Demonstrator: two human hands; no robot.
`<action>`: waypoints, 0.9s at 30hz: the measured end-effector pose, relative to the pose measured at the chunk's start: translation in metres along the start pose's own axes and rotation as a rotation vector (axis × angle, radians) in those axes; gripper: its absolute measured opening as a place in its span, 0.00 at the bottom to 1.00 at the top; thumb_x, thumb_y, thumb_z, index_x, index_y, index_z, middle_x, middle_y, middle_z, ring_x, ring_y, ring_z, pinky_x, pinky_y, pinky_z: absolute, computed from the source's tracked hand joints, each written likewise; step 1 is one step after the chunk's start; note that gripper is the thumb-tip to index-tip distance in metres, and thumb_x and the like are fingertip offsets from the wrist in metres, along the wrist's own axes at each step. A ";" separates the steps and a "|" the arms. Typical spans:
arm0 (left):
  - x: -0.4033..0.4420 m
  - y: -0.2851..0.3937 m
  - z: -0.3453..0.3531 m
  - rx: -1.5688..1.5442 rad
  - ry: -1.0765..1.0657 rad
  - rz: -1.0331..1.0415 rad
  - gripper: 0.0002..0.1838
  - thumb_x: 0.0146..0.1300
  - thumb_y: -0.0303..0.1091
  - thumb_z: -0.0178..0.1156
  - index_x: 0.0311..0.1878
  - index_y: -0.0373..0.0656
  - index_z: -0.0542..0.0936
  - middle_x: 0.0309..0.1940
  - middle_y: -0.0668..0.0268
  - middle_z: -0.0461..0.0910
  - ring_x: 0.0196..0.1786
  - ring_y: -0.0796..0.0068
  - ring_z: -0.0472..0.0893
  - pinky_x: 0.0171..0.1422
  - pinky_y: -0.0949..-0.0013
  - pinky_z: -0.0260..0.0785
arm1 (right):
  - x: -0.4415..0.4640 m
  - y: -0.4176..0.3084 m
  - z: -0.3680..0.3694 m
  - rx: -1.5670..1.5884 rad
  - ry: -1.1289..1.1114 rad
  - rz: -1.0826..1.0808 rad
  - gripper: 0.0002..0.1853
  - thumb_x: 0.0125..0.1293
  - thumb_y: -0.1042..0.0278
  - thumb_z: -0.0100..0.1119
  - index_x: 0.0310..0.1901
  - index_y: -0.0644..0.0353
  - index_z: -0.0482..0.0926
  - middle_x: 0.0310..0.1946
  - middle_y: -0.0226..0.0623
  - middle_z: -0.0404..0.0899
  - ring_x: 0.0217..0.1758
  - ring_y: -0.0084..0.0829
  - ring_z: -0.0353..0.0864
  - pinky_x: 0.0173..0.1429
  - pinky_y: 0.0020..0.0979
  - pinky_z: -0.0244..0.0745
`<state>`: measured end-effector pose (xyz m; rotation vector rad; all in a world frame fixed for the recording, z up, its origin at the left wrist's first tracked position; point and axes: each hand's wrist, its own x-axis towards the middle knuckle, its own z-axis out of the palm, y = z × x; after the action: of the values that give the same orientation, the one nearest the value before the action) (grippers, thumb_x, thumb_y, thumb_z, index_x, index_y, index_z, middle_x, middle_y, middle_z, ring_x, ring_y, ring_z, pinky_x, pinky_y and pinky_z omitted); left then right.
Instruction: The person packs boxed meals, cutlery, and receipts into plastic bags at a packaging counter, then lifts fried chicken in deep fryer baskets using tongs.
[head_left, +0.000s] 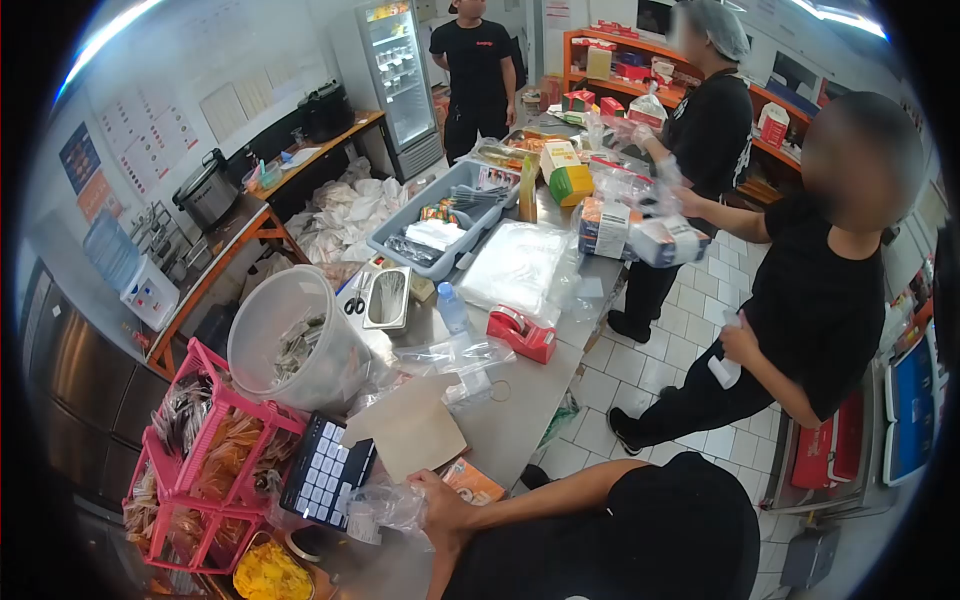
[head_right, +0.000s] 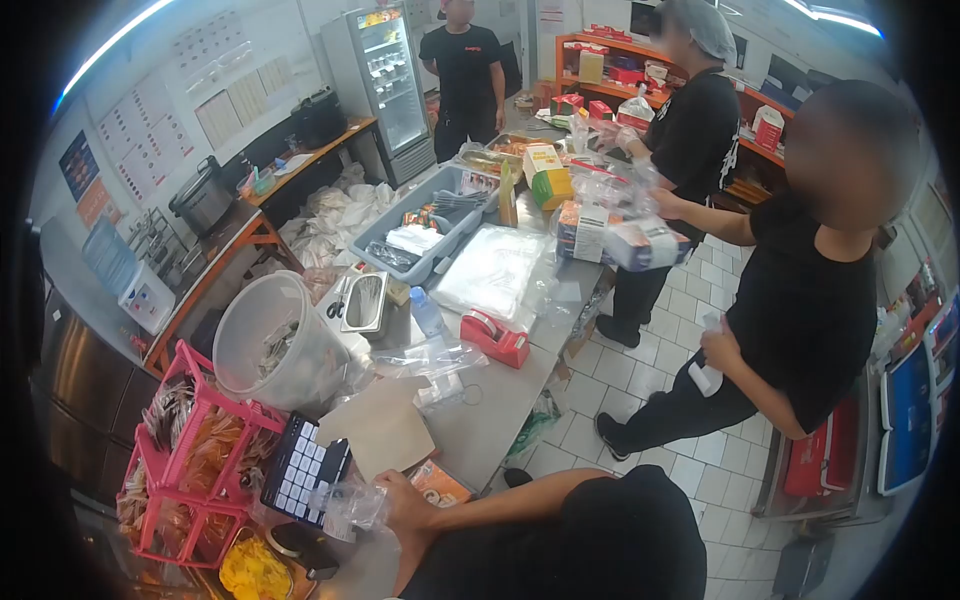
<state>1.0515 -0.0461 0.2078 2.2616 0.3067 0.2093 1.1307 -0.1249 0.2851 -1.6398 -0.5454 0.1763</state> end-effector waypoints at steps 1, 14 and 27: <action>0.000 0.000 0.001 0.002 -0.001 -0.008 0.35 0.52 0.57 0.65 0.58 0.43 0.75 0.54 0.53 0.77 0.58 0.54 0.74 0.66 0.51 0.59 | -0.002 -0.002 0.001 -0.001 -0.001 0.000 0.18 0.55 0.69 0.62 0.48 0.64 0.78 0.48 0.45 0.75 0.59 0.44 0.72 0.61 0.39 0.68; 0.004 -0.005 -0.003 -0.089 0.124 0.012 0.29 0.57 0.53 0.62 0.55 0.41 0.76 0.47 0.53 0.80 0.51 0.54 0.79 0.58 0.53 0.67 | -0.003 -0.029 -0.070 0.042 -0.663 0.050 0.41 0.60 0.55 0.66 0.70 0.61 0.57 0.68 0.55 0.60 0.73 0.47 0.59 0.72 0.41 0.58; 0.011 0.070 -0.165 -0.703 -0.261 -0.506 0.23 0.67 0.49 0.50 0.55 0.40 0.72 0.44 0.56 0.75 0.46 0.61 0.77 0.47 0.61 0.69 | 0.029 -0.106 -0.059 -0.628 -0.565 -1.220 0.32 0.65 0.60 0.49 0.72 0.35 0.54 0.73 0.43 0.53 0.76 0.43 0.52 0.75 0.63 0.30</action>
<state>1.0311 0.0321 0.3683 1.4401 0.5521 -0.2170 1.1548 -0.1599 0.4023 -1.5310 -2.0824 -0.5032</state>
